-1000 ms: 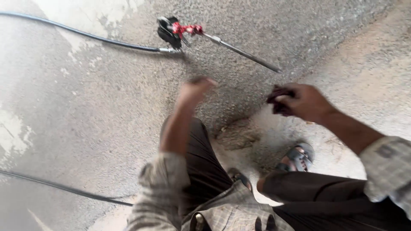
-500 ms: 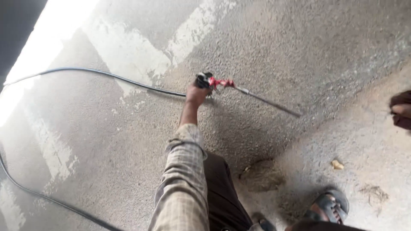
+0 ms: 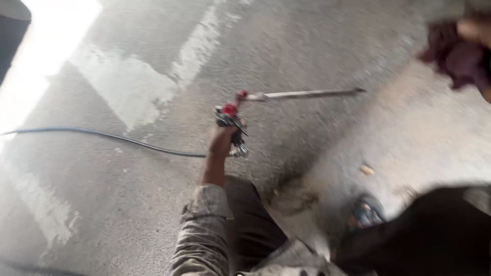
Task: The person wipes their hands with a cloth, picks up a grease gun, and applies grease to a truck wheel. They then crawl under the truck to apply grease to various chassis components using the grease gun.
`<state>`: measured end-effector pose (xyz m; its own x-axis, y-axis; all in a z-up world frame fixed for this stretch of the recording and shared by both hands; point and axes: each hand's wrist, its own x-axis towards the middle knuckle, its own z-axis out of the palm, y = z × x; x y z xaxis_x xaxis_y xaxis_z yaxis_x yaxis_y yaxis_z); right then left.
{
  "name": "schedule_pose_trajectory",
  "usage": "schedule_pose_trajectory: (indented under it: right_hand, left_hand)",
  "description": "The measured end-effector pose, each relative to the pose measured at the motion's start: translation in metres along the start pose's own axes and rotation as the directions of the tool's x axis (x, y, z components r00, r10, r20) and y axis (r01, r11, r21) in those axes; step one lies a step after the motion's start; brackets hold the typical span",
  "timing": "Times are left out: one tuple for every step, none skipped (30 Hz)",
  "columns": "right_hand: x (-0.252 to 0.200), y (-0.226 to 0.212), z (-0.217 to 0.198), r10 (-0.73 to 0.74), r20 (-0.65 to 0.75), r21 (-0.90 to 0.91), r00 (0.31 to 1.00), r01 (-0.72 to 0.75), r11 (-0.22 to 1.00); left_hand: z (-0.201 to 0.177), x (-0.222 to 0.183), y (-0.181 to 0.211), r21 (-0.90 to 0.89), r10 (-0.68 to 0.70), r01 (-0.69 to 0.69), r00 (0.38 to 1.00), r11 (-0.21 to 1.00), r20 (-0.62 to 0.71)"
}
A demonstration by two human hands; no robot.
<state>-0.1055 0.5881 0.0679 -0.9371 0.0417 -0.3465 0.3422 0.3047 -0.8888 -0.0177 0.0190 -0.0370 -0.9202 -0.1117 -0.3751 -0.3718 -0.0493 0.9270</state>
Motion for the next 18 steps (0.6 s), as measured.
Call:
schedule_pose_trajectory:
  right_hand:
    - [-0.030, -0.040, 0.006, 0.017, -0.053, 0.000, 0.998, -0.017, 1.000]
    - [-0.043, -0.030, 0.004, 0.020, -0.074, 0.001, 0.997, -0.020, 1.000]
    - [-0.056, -0.020, 0.002, -0.043, -0.120, 0.068, 0.992, 0.052, 0.996]
    - [-0.067, -0.012, 0.002, -0.108, -0.163, 0.126, 0.981, 0.129, 0.984]
    - [-0.080, -0.010, -0.001, -0.107, -0.177, 0.121, 0.978, 0.130, 0.984]
    - [-0.091, -0.010, -0.005, -0.204, -0.236, 0.195, 0.950, 0.252, 0.948]
    - [-0.103, -0.009, -0.009, -0.293, -0.299, 0.261, 0.908, 0.373, 0.890]
    - [-0.115, -0.012, -0.012, -0.300, -0.305, 0.247, 0.904, 0.380, 0.892]
    - [-0.126, -0.016, -0.015, -0.384, -0.366, 0.303, 0.848, 0.499, 0.812]
    - [-0.133, -0.021, -0.015, -0.462, -0.427, 0.353, 0.777, 0.614, 0.706]
    - [-0.145, -0.058, 0.001, -0.475, -0.430, 0.343, 0.768, 0.626, 0.701]
    - [-0.158, -0.091, 0.021, -0.455, -0.405, 0.326, 0.793, 0.590, 0.739]
    - [-0.172, -0.123, 0.042, -0.433, -0.379, 0.308, 0.818, 0.553, 0.774]
    - [-0.168, -0.135, 0.053, -0.444, -0.371, 0.303, 0.815, 0.559, 0.772]
    - [-0.165, -0.146, 0.065, -0.529, -0.234, 0.257, 0.816, 0.576, 0.776]
    - [-0.159, -0.160, 0.079, -0.605, -0.083, 0.218, 0.792, 0.606, 0.765]
    - [-0.150, -0.163, 0.094, -0.622, -0.069, 0.218, 0.780, 0.621, 0.753]
    - [-0.142, -0.166, 0.111, -0.686, -0.014, 0.236, 0.727, 0.669, 0.705]
  left_hand:
    - [0.012, -0.005, 0.012, -0.296, 0.183, -0.137, 0.974, 0.945, 0.132]
    - [0.019, -0.001, 0.009, -0.298, 0.185, -0.133, 0.971, 0.945, 0.153]
    - [0.026, 0.001, 0.006, -0.196, 0.124, -0.120, 0.992, 0.973, 0.008]
    - [0.032, 0.003, 0.003, -0.099, 0.074, -0.089, 0.986, 0.991, -0.149]
    - [0.033, 0.004, 0.005, -0.104, 0.075, -0.090, 0.988, 0.991, -0.135]
    - [0.037, 0.005, 0.006, 0.136, 0.161, -0.132, 0.961, 0.982, -0.225]
    - [0.041, 0.005, 0.006, 0.370, 0.263, -0.145, 0.920, 0.918, -0.292]
    - [0.048, -0.003, 0.019, 0.358, 0.264, -0.153, 0.921, 0.921, -0.286]
    - [0.055, -0.012, 0.033, 0.527, 0.299, -0.076, 0.886, 0.846, -0.354]
    - [0.059, -0.019, 0.050, 0.671, 0.354, 0.017, 0.839, 0.741, -0.412]
    - [0.059, -0.016, 0.051, 0.665, 0.361, 0.005, 0.837, 0.747, -0.412]
    - [0.057, -0.017, 0.047, 0.671, 0.351, 0.055, 0.819, 0.739, -0.453]
    - [0.054, -0.019, 0.043, 0.674, 0.341, 0.105, 0.800, 0.731, -0.494]
    - [0.059, -0.034, 0.055, 0.665, 0.340, 0.105, 0.794, 0.739, -0.503]
    - [0.063, -0.049, 0.068, 0.673, 0.401, 0.053, 0.768, 0.738, -0.500]
    - [0.065, -0.063, 0.082, 0.680, 0.467, 0.000, 0.727, 0.733, -0.504]
    - [0.065, -0.068, 0.085, 0.671, 0.473, -0.001, 0.711, 0.741, -0.521]
    - [0.064, -0.075, 0.087, 0.687, 0.415, 0.114, 0.722, 0.718, -0.554]
